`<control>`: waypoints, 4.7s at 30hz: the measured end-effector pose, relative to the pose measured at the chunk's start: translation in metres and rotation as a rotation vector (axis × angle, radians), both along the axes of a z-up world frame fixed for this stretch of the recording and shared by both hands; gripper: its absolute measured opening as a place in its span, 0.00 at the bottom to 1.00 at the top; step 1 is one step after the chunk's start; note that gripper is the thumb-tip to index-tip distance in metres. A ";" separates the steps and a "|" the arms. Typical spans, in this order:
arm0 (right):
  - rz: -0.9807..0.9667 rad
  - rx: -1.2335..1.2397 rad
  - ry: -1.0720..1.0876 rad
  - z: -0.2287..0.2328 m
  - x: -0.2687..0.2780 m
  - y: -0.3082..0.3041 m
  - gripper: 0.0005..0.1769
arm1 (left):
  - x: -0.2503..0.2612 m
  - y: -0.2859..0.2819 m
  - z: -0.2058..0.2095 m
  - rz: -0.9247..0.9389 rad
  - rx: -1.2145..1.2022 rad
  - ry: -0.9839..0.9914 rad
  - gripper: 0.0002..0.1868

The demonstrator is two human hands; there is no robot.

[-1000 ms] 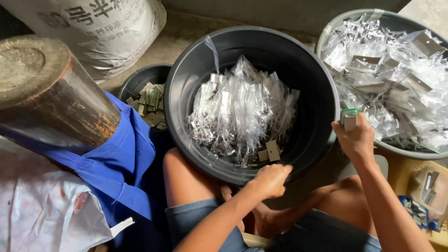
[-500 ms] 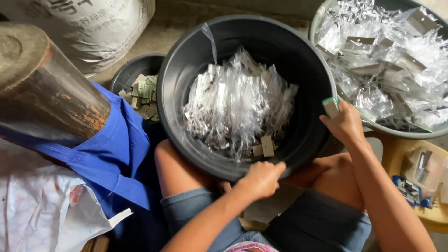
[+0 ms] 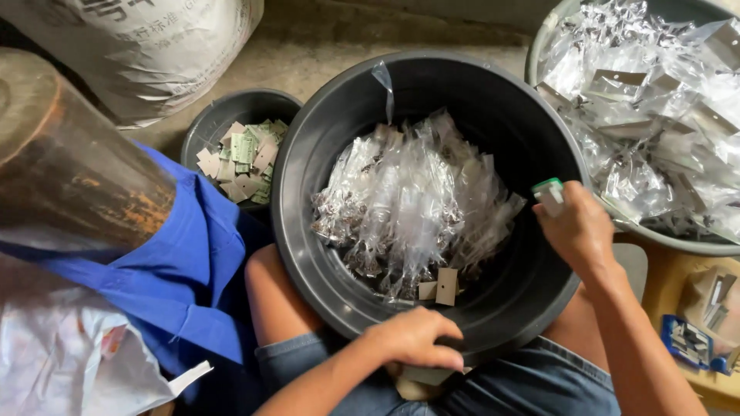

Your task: Manually packaging small items by folding plastic bags over cardboard headers and stapling them.

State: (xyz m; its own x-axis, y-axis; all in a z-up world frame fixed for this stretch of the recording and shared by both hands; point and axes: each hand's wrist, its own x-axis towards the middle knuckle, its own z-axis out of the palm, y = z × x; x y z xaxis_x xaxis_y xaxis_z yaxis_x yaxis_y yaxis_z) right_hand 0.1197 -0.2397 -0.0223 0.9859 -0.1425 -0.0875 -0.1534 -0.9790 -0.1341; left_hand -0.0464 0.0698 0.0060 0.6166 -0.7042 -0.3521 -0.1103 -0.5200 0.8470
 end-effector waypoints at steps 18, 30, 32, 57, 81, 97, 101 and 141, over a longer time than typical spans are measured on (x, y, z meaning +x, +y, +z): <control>0.691 -0.113 0.495 -0.203 -0.060 0.083 0.31 | 0.105 -0.001 -0.151 0.550 0.318 -0.091 0.07; 0.345 0.424 0.396 -0.138 -0.033 0.090 0.23 | 0.121 0.012 -0.160 0.824 0.059 -0.257 0.08; 0.252 0.564 0.304 -0.130 -0.024 0.080 0.24 | 0.123 0.006 -0.139 0.847 0.004 -0.313 0.10; -0.220 0.989 -0.186 -0.051 0.014 0.100 0.11 | 0.186 0.044 -0.079 0.901 -0.136 -0.186 0.09; 0.166 0.930 -0.499 0.088 -0.031 0.134 0.15 | 0.150 0.032 0.073 0.713 -0.300 -0.656 0.13; 0.283 1.275 -0.469 0.146 -0.043 0.159 0.18 | 0.104 0.061 0.166 0.782 -0.326 -0.882 0.37; 0.301 1.297 -0.399 0.160 -0.053 0.161 0.20 | 0.115 0.051 0.156 0.692 -0.591 -0.602 0.37; -0.098 1.352 -0.551 0.032 0.019 0.141 0.17 | 0.117 -0.001 0.058 0.797 -0.437 -0.613 0.13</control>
State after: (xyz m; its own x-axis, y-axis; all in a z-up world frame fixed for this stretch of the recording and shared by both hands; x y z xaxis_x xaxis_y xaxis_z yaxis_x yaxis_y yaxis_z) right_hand 0.1384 -0.0990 0.0094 0.9295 -0.3269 0.1710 0.1634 -0.0508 -0.9853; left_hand 0.0707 0.0688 0.0639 0.9356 -0.0151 0.3527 -0.3410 -0.2974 0.8918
